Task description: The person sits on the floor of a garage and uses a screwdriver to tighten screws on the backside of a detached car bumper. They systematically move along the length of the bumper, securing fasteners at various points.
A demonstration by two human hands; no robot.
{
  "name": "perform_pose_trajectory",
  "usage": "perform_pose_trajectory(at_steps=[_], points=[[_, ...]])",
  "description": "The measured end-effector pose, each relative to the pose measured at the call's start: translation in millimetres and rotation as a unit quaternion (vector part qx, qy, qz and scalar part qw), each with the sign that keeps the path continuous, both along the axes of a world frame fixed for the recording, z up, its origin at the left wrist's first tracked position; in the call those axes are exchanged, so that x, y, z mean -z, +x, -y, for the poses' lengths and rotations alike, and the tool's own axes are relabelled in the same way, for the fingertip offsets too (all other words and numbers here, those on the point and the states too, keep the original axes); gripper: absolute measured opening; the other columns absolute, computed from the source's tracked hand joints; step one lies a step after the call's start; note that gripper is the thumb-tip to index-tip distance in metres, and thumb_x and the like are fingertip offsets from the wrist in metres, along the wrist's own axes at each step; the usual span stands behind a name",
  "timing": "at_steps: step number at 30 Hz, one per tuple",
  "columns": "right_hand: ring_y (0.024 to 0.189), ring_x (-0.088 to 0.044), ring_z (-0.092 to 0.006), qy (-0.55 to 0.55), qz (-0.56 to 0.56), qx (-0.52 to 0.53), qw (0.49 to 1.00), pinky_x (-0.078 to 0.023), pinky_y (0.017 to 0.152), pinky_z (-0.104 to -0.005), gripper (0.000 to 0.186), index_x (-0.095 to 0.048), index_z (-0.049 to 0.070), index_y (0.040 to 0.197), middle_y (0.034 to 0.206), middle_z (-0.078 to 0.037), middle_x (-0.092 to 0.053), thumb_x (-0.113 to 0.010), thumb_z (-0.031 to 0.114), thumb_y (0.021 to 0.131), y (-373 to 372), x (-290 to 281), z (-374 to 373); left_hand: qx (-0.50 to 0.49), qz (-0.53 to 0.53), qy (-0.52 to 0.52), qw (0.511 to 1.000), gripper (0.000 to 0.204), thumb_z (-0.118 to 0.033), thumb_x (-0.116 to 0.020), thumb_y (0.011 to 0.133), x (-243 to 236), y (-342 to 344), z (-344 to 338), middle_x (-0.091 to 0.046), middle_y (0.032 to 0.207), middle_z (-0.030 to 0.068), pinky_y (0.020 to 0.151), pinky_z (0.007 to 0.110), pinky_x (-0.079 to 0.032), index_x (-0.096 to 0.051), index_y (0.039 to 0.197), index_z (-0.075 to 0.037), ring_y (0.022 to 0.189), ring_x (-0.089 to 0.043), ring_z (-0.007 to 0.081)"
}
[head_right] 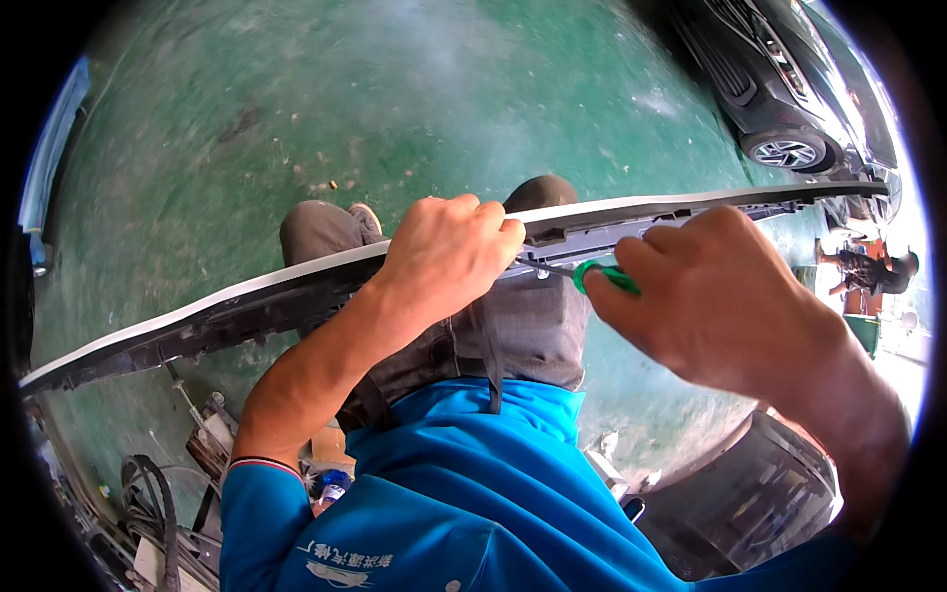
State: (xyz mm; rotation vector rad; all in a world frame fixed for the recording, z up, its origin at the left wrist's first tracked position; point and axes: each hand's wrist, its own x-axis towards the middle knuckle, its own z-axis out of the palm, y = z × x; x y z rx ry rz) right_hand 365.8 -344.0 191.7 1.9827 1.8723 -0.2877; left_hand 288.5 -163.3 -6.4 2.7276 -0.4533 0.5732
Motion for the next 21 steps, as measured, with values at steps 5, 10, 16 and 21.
perform_pose_trajectory(at_steps=[5,10,16,21], points=[[0.065,-0.068,-0.0264,-0.025,-0.207,0.499,0.841,-0.054,0.067,-0.0383,0.032,-0.074,-0.001,0.110,0.075,-0.014,-0.071,-0.077,0.019,0.085,17.9,3.3,-5.7,-0.008,0.004,0.005,1.000,0.009,-0.014,-0.068,0.080,2.3,-0.8,2.5,-0.062,0.069,0.0041,0.052,0.035,-0.052,-0.061,0.074,-0.011,0.065,-0.066,0.0200],[0.078,-0.072,-0.0272,0.027,-0.182,0.298,0.937,-0.054,0.067,-0.0383,0.037,-0.071,0.001,0.119,0.087,-0.014,-0.073,-0.076,0.018,0.086,7.1,-5.3,-4.4,-0.008,-0.016,0.007,1.000,0.008,-0.013,-0.067,0.080,2.9,0.0,-3.5,-0.062,0.070,0.0042,0.054,0.035,-0.052,-0.062,0.074,-0.011,0.067,-0.066,0.0198],[0.069,-0.069,-0.0242,-0.032,-0.065,0.070,0.995,-0.051,0.060,-0.0388,0.024,-0.073,0.001,0.108,0.076,-0.014,-0.069,-0.072,0.017,0.089,3.2,-4.7,-5.3,-0.006,-0.002,0.000,1.000,0.008,-0.013,-0.067,0.081,2.9,3.8,-2.9,-0.062,0.069,0.0036,0.054,0.035,-0.053,-0.062,0.075,-0.012,0.067,-0.066,0.0198],[0.061,-0.063,-0.0237,-0.030,-0.221,0.484,0.846,-0.049,0.061,-0.0389,0.023,-0.074,-0.002,0.104,0.069,-0.013,-0.065,-0.070,0.017,0.092,22.0,3.7,-8.0,-0.016,0.000,0.003,1.000,0.007,-0.013,-0.068,0.080,3.9,2.5,-3.5,-0.061,0.069,0.0033,0.054,0.035,-0.053,-0.063,0.075,-0.012,0.067,-0.066,0.0197]])
